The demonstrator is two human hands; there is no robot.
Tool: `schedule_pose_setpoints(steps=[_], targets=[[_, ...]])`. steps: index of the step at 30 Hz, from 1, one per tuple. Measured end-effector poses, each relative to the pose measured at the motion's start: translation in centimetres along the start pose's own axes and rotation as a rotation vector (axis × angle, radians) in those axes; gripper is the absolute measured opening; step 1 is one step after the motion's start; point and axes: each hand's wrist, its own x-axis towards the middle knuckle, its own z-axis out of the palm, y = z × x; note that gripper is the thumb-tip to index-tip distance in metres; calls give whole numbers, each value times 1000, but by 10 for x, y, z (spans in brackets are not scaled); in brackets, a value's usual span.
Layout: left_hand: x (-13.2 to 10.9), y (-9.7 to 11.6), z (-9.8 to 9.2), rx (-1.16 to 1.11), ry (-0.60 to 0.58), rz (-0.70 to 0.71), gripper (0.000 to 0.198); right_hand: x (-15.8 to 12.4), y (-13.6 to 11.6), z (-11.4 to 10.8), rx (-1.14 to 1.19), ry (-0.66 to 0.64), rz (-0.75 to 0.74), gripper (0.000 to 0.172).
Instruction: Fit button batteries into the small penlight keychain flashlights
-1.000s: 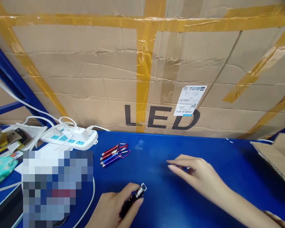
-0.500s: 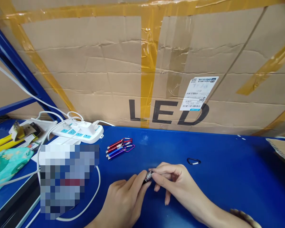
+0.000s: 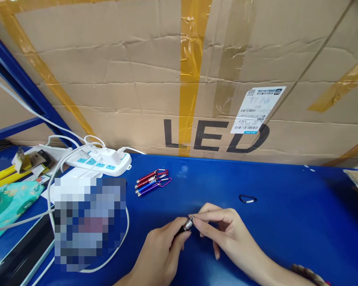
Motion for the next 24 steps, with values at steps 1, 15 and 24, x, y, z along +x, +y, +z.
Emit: schedule_pose_setpoints(steps=[1,15,24], targets=[[0,0,0,-12,-15,-17,22,0,1,0,-3,-1,9,26],[4,-3,0,-114,-36,-106,20,1,8,0,-21,18,35,25],[-4,-2,3,-183,-5,0,18,-1,3,7,-151,148,-88,16]])
